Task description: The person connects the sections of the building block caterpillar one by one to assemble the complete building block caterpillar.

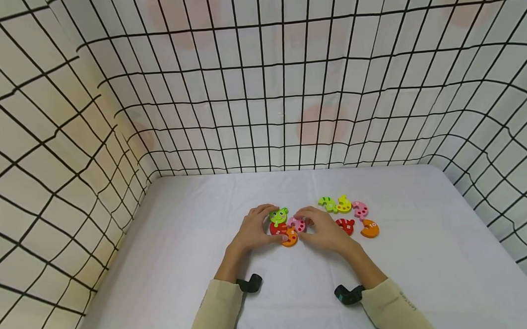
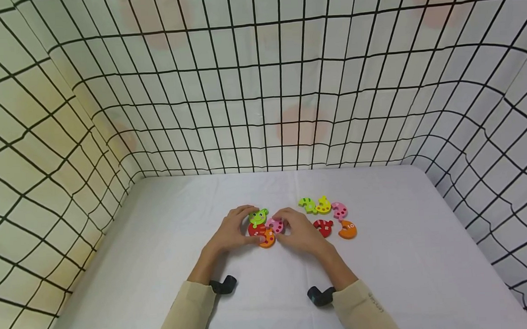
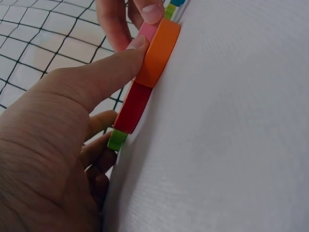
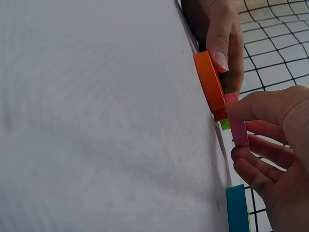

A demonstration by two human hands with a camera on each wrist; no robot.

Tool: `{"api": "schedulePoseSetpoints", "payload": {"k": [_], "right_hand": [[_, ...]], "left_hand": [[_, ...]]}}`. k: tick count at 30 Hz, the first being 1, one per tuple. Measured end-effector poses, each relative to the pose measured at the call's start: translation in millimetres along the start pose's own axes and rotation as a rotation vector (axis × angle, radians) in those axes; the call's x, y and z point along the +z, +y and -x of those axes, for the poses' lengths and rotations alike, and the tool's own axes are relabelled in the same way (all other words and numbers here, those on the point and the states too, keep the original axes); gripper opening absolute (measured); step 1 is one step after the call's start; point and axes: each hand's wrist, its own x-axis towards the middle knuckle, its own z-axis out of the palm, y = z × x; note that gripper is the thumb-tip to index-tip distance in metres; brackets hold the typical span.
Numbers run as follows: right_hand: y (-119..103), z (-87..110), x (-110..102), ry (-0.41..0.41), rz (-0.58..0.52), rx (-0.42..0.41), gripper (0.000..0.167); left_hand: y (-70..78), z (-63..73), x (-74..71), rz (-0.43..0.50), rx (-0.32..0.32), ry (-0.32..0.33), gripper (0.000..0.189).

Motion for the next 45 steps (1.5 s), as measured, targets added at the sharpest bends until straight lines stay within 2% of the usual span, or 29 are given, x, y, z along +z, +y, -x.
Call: {"api": "schedulePoseSetpoints", "payload": {"k": [14,29,36,40,45], "right_hand": [[-2,1.8,-1,-0.014,0.034,0.023,0.037],[-1,3.6,-2,-0.032,-0.006,0.05,0.041],[11,3.7,-14,0.045,-0.041,0.089,0.037],[18,5.1,-21,0.105,-0.039,0.062,0.038],[27,5.2,-26,0.157,-0.05,0.075,0.04]], "left_hand": [[2.8,0.4,-0.7,-0.003,0.004,0.005,0.08],[2.0,0.5,0.4,-0.003,0.003,0.012,0.081],[3.0,-0.4,-0.2,-0.008,-0.005,0.004,0.082],[2.7,0.3,-0.9,-0.018,0.006,0.011,0.08],[2.0,2.0,-0.8,-0.009,0.019,0.006,0.079]]}}
